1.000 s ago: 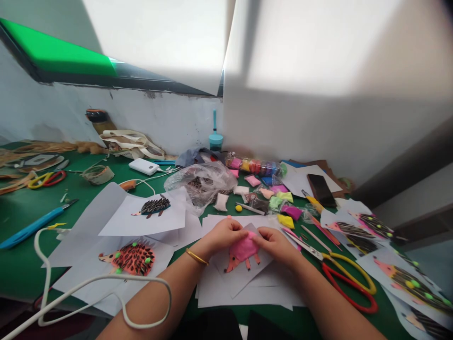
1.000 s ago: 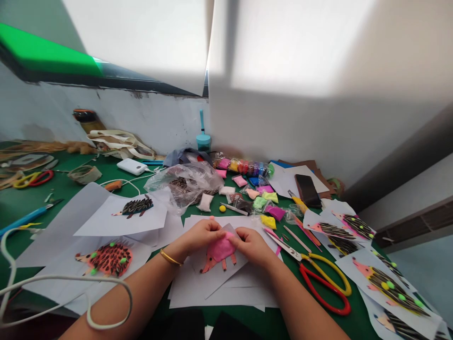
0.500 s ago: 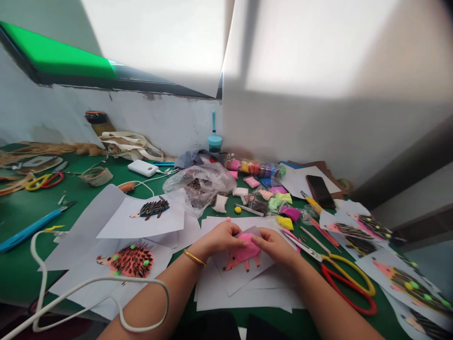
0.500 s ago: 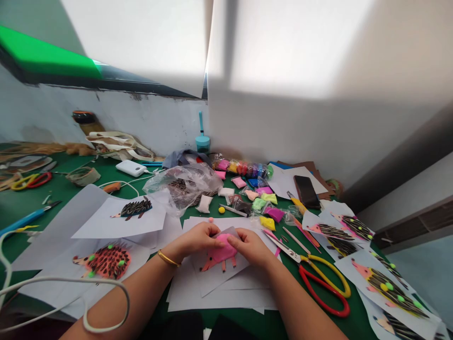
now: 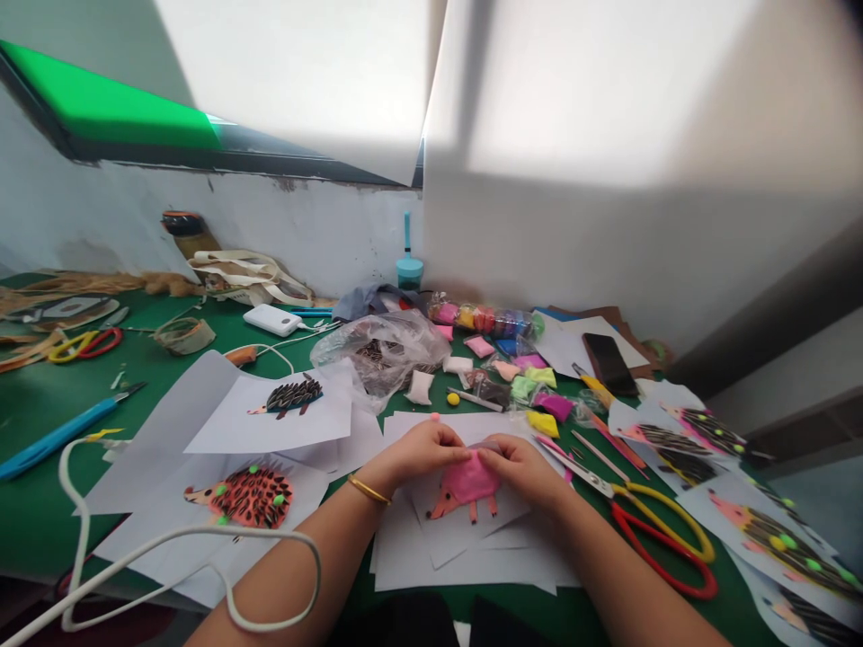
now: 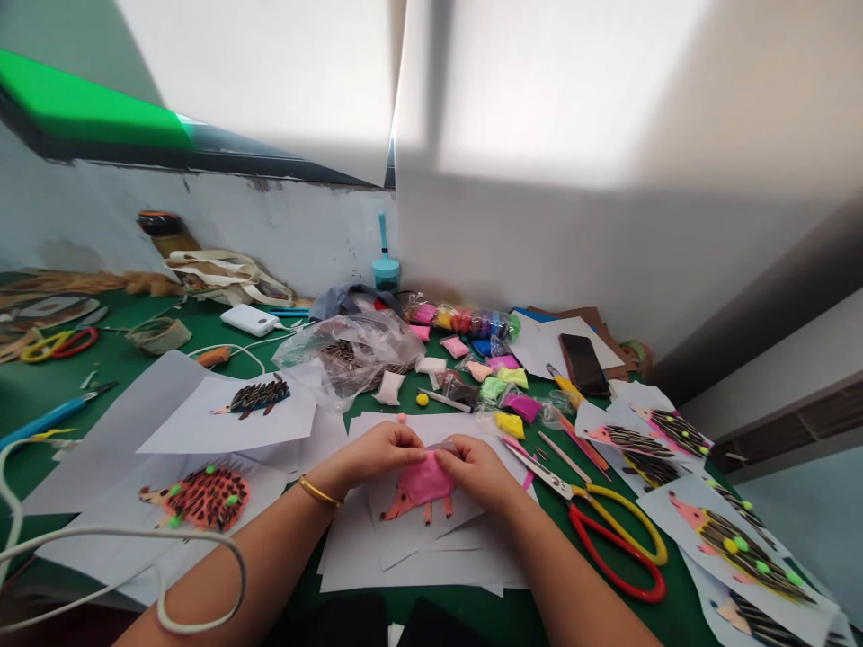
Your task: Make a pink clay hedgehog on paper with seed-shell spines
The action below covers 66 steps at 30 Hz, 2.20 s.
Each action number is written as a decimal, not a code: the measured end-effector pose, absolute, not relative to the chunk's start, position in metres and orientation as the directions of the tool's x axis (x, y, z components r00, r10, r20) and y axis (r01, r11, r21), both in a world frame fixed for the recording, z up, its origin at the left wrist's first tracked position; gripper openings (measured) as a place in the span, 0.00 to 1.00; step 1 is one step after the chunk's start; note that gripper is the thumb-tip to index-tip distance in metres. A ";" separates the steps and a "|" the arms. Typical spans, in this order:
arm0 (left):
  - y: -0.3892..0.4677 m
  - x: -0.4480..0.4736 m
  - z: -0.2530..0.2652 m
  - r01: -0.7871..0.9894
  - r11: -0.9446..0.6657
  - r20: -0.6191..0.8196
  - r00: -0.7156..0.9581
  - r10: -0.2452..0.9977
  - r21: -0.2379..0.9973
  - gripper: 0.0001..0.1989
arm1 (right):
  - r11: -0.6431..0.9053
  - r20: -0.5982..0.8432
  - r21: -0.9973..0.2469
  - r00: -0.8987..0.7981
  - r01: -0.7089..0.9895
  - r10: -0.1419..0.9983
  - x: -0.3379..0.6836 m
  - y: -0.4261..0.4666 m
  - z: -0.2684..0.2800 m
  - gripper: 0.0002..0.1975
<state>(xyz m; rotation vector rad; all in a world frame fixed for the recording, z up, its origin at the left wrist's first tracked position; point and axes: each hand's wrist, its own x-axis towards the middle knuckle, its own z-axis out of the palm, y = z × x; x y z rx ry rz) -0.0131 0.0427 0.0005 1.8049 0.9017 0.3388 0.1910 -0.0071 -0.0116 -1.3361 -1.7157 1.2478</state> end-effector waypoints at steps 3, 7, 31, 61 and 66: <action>0.042 -0.012 0.002 0.429 -0.169 -0.175 0.653 0.737 0.887 0.14 | -0.008 -0.108 -0.950 -0.306 0.312 0.946 0.189 -0.008 -0.011 0.14; 0.040 -0.011 0.002 0.430 -0.182 -0.171 0.661 0.731 0.884 0.13 | 0.002 -0.097 -0.951 -0.304 0.310 0.948 0.187 -0.009 -0.011 0.14; 0.042 -0.015 0.008 0.470 -0.199 -0.215 0.687 0.694 0.860 0.17 | 0.096 -0.049 -0.897 -0.313 0.432 0.949 0.192 -0.011 -0.004 0.19; 0.037 -0.014 0.012 0.487 -0.180 -0.230 0.666 0.710 0.855 0.18 | 0.073 -0.032 -0.908 -0.244 0.411 0.969 0.195 -0.010 -0.007 0.19; 0.037 -0.014 0.016 0.474 -0.165 -0.235 0.672 0.702 0.865 0.17 | 0.076 -0.029 -0.907 -0.242 0.415 0.970 0.195 -0.010 -0.007 0.21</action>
